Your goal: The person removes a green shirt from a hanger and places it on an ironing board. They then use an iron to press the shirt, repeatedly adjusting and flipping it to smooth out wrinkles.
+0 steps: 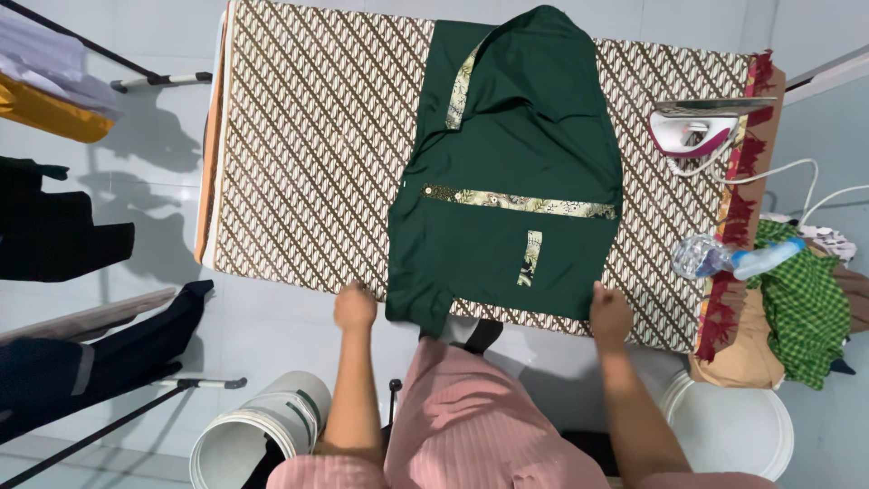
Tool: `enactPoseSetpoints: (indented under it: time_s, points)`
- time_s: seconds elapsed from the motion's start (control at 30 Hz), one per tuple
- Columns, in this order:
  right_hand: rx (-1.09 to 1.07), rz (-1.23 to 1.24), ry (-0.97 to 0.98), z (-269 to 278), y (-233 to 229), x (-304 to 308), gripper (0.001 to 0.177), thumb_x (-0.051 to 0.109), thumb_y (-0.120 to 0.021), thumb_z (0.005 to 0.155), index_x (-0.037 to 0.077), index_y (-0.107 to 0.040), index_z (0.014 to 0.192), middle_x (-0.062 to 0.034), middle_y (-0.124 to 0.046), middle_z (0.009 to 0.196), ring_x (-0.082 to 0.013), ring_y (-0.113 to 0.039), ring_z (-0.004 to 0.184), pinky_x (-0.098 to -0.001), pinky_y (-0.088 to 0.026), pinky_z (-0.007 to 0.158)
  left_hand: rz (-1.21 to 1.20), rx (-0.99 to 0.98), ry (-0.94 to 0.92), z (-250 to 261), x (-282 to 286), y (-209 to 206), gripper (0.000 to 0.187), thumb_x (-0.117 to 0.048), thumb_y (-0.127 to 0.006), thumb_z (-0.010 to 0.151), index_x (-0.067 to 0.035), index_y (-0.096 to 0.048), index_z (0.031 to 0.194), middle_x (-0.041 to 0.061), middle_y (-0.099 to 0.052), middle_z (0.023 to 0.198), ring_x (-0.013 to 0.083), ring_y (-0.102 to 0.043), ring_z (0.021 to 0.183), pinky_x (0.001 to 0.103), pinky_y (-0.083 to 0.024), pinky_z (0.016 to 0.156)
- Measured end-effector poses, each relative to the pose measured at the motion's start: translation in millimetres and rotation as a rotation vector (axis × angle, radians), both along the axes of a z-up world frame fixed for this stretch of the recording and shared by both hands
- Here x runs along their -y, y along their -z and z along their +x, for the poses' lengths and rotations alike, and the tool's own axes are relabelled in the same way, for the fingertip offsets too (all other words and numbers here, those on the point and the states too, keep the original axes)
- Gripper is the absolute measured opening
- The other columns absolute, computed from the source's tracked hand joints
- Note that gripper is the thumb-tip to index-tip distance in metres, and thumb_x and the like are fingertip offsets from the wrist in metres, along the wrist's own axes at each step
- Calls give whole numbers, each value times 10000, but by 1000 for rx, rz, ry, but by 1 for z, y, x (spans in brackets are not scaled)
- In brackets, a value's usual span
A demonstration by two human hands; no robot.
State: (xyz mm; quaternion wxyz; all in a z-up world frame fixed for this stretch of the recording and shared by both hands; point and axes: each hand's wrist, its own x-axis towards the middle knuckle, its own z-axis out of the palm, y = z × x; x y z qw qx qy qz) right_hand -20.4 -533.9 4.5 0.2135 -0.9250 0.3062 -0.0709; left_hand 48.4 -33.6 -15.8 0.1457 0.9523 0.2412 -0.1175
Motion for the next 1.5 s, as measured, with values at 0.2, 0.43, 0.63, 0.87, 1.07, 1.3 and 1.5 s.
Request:
enactPoseSetpoints:
  time_s: [0.2, 0.43, 0.63, 0.87, 1.07, 1.3, 1.5]
  points:
    - [166, -368, 105, -5, 16, -38, 434, 417, -769, 915, 19, -602, 868, -203, -631, 874, -429, -624, 857, -523, -484, 748, -33, 251, -116, 48, 75, 29, 442, -493, -664, 955, -53, -691, 933, 210, -721, 947, 408, -688, 913, 510, -540, 801]
    - [-83, 15, 225, 0, 23, -36, 420, 395, -623, 1030, 4, -556, 1170, -224, -718, 1054, -460, -688, 916, -547, -521, 762, -66, 19, -183, 57, 86, 32, 413, -486, -464, 1052, -92, -520, 1167, 259, -722, 856, 487, -689, 811, 584, -516, 713]
    - [-100, 32, 263, -10, 22, -24, 425, 436, -601, 1039, 24, -604, 1145, -217, -724, 1048, -454, -693, 915, -539, -532, 776, -58, -46, -34, 55, 76, 21, 398, -485, -414, 1086, -119, -509, 1209, 240, -730, 842, 469, -701, 807, 575, -525, 708]
    - [-44, -339, 343, 2, 22, -56, 481, 508, -735, 913, 42, -630, 971, -227, -686, 967, -435, -676, 917, -526, -527, 783, -24, 77, -146, 31, 82, 17, 501, -551, -488, 1037, -59, -578, 1040, 244, -723, 859, 469, -695, 784, 572, -526, 685]
    - [101, -97, 280, -4, 23, -47, 348, 345, -716, 1020, 23, -602, 1084, -208, -717, 1009, -431, -680, 896, -519, -528, 765, -109, 77, -4, 33, 67, 23, 397, -463, -494, 1038, -80, -590, 1076, 264, -717, 803, 484, -685, 761, 578, -527, 680]
    - [108, -29, 358, -27, 18, -36, 274, 222, -695, 1065, -24, -601, 1141, -225, -690, 954, -402, -688, 875, -497, -535, 781, -115, 86, 26, 39, 68, 7, 351, -398, -581, 1002, -49, -594, 1047, 225, -714, 911, 448, -682, 853, 560, -526, 732]
    - [226, -284, 19, 58, 24, 16, 253, 204, -755, 1001, -16, -656, 1074, -206, -664, 992, -413, -607, 977, -527, -471, 890, -259, 422, 51, 127, 63, 21, 343, -355, -709, 958, -25, -678, 1049, 172, -690, 957, 368, -649, 890, 473, -513, 809]
